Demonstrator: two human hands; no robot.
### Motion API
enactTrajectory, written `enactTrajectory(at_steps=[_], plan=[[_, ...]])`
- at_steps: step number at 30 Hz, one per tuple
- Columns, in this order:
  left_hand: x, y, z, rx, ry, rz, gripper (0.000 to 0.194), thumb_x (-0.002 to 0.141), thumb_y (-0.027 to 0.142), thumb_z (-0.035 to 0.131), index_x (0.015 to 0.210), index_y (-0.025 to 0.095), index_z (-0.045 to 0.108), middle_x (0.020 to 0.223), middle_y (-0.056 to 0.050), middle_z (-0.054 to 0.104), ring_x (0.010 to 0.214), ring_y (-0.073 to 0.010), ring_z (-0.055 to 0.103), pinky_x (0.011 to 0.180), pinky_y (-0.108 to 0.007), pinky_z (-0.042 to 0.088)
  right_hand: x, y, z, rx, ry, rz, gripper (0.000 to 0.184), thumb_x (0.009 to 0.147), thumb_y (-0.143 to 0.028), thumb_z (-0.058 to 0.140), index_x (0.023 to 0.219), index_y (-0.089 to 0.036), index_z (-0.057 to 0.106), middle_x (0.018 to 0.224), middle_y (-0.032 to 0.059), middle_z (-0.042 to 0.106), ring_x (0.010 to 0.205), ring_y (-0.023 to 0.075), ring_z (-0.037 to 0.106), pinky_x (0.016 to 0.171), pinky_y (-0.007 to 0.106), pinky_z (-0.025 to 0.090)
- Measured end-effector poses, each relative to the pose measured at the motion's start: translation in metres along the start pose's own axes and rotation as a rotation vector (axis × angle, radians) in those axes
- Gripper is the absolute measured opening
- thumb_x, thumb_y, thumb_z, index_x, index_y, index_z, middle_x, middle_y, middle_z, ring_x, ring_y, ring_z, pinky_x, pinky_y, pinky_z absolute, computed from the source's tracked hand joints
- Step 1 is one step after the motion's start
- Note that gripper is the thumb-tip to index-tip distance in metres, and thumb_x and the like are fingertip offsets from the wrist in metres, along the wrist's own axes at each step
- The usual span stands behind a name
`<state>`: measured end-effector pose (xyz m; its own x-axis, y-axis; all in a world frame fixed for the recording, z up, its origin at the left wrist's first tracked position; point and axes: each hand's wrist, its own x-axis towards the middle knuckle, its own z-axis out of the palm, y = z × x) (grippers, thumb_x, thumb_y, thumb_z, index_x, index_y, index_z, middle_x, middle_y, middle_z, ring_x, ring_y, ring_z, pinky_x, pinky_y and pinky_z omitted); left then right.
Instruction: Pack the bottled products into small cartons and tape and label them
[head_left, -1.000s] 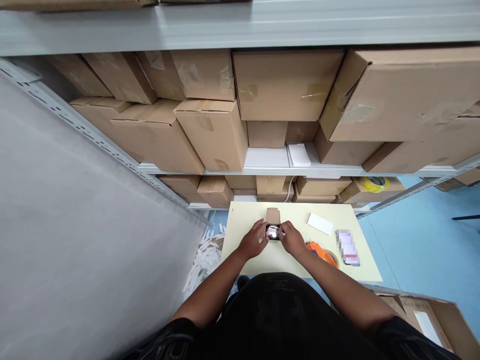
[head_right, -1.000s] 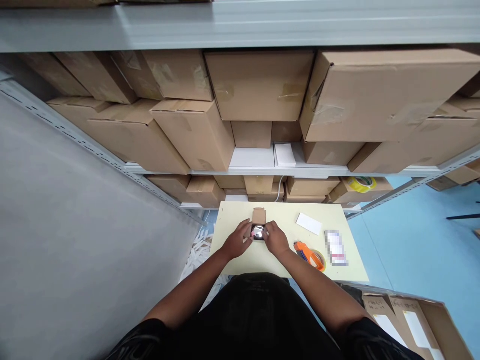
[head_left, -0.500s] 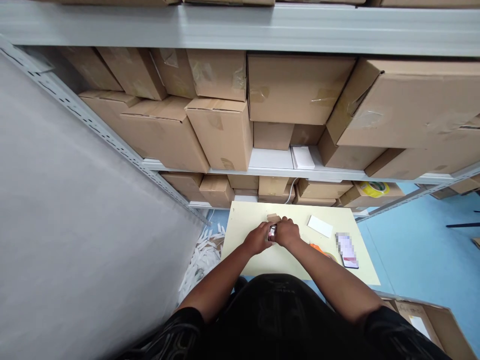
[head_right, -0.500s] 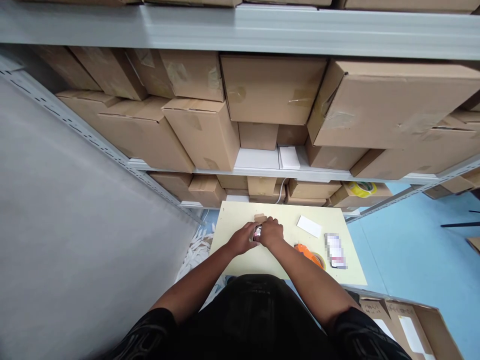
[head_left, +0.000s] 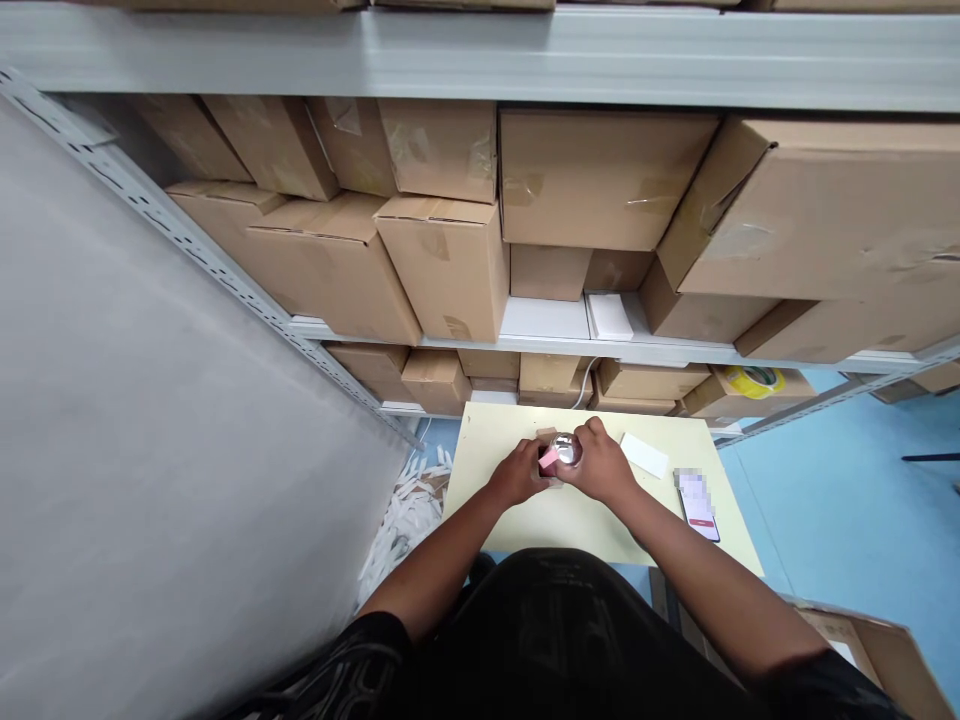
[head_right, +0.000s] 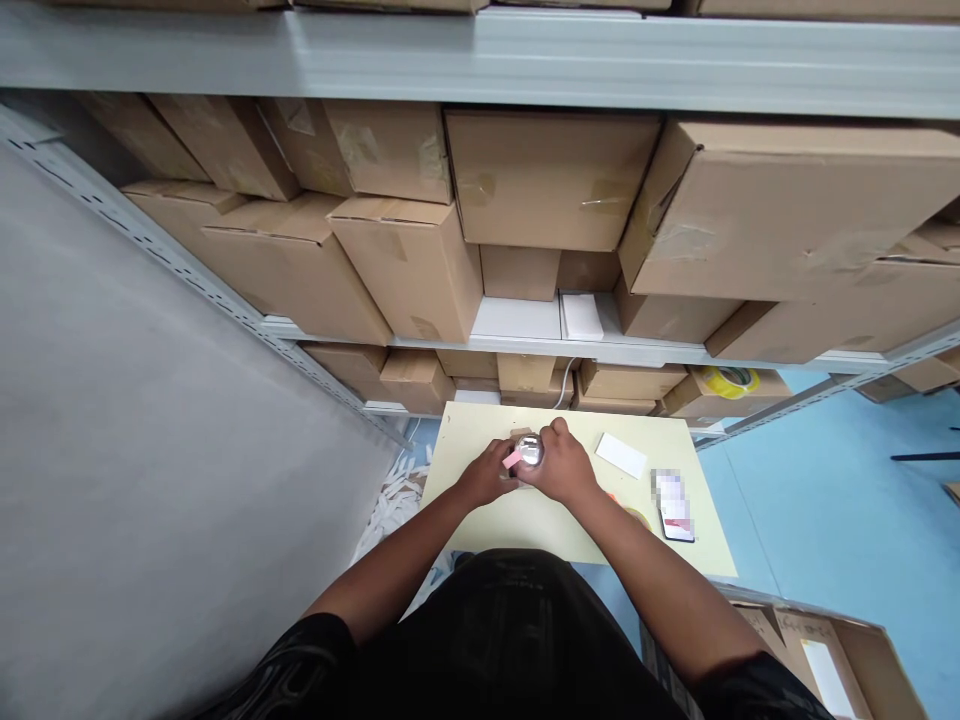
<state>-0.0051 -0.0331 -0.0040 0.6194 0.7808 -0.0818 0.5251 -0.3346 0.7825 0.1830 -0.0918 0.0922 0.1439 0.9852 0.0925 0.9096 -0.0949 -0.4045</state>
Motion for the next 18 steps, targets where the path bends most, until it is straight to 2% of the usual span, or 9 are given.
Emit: enactTrajectory(at_steps=[3, 6, 9, 14, 16, 18], plan=[[0.004, 0.003, -0.002, -0.012, -0.006, 0.003, 0.074, 0.074, 0.029, 0.083, 0.142, 0.025, 0.054, 0.137, -0.009, 0.059, 0.124, -0.03, 0.062, 0.105, -0.042, 0.052, 0.005, -0.001, -0.034, 0.111, 0.065, -0.004, 0.029, 0.069, -0.039, 0.076, 0.085, -0.022, 0.059, 0.097, 0.0033, 0.052, 0.068, 0.0154, 0.052, 0.065, 0.031, 0.046], [0.007, 0.006, -0.003, -0.019, -0.019, -0.043, 0.071, 0.073, 0.032, 0.084, 0.138, 0.022, 0.057, 0.134, -0.012, 0.061, 0.121, -0.0332, 0.063, 0.102, -0.044, 0.053, 0.012, 0.002, -0.064, 0.242, 0.116, -0.029, 0.025, 0.068, -0.032, 0.075, 0.079, -0.024, 0.054, 0.092, 0.0021, 0.052, 0.071, 0.0164, 0.053, 0.068, 0.031, 0.048], [0.007, 0.009, -0.003, -0.048, 0.005, -0.08, 0.08, 0.069, 0.036, 0.087, 0.141, 0.02, 0.055, 0.137, -0.015, 0.06, 0.122, -0.0357, 0.063, 0.101, -0.046, 0.054, 0.02, 0.009, -0.086, 0.343, 0.167, -0.066, 0.023, 0.069, -0.028, 0.074, 0.074, -0.025, 0.051, 0.087, 0.002, 0.052, 0.073, 0.0181, 0.052, 0.07, 0.031, 0.049], [-0.002, 0.009, -0.009, -0.078, 0.071, -0.034, 0.097, 0.07, 0.041, 0.086, 0.155, 0.021, 0.043, 0.158, -0.016, 0.044, 0.144, -0.036, 0.048, 0.12, -0.047, 0.041, 0.03, 0.021, -0.102, 0.449, 0.259, -0.068, 0.019, 0.071, -0.027, 0.072, 0.076, -0.024, 0.054, 0.085, 0.0004, 0.049, 0.07, 0.0169, 0.049, 0.068, 0.03, 0.047], [-0.008, 0.01, -0.017, -0.081, 0.105, -0.055, 0.096, 0.074, 0.034, 0.081, 0.159, 0.02, 0.038, 0.164, -0.017, 0.037, 0.149, -0.0349, 0.041, 0.125, -0.048, 0.034, 0.033, 0.026, -0.106, 0.459, 0.269, -0.058, 0.017, 0.07, -0.026, 0.07, 0.073, -0.023, 0.054, 0.083, -0.0007, 0.048, 0.069, 0.0166, 0.049, 0.067, 0.03, 0.045], [-0.012, 0.014, -0.028, -0.11, 0.153, -0.06, 0.085, 0.079, 0.025, 0.073, 0.157, 0.02, 0.041, 0.162, -0.016, 0.039, 0.149, -0.0326, 0.042, 0.125, -0.05, 0.034, 0.036, 0.031, -0.11, 0.469, 0.258, -0.047, 0.017, 0.069, -0.027, 0.069, 0.07, -0.024, 0.052, 0.081, -0.0013, 0.047, 0.069, 0.0165, 0.048, 0.067, 0.029, 0.043]])
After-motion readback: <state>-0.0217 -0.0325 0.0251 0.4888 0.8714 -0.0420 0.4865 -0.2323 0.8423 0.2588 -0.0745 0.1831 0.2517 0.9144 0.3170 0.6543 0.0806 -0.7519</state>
